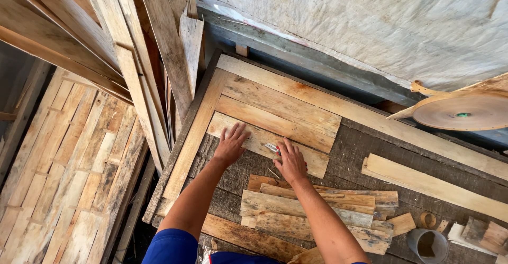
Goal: Fitting and trimming thin wood strips onto a wooden frame using a utility knife.
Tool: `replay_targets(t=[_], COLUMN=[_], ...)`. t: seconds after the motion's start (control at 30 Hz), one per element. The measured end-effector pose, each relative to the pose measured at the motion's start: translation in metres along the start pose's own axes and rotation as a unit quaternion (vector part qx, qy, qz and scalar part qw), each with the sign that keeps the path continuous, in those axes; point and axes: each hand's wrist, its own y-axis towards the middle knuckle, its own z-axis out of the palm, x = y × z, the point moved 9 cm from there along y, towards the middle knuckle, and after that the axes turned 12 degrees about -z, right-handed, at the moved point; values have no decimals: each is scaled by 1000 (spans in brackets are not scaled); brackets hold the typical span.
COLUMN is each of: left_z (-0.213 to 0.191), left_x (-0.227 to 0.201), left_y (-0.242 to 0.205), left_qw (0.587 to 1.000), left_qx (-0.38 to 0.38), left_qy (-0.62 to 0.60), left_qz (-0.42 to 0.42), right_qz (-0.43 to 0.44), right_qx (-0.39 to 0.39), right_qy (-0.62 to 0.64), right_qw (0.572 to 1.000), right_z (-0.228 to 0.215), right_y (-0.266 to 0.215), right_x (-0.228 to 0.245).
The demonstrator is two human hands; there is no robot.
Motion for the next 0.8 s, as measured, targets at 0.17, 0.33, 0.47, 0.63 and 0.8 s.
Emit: replay_targets(t=[0.17,0.33,0.47,0.63,0.8], left_z=[-1,-5,-9,-9,-8], left_x=[1,1,2,2,4], left_y=[0,-2,-3,-3,-2], left_qw=[1000,1000,1000,999,999], left_qx=[-5,-1,-2,-5,-8], left_qy=[-1,-8,-17,-29,-32], left_qz=[-5,-10,-19,-22,-27], right_qz=[0,7,11,7,17], right_qx=[3,1,0,-4,7], right_qy=[-2,-3,-3,-1,0], right_qw=[1000,1000,1000,1000,1000], right_z=[2,6,5,9,8], right_y=[0,2,2,1,0], right_x=[1,1,0,-3,-2])
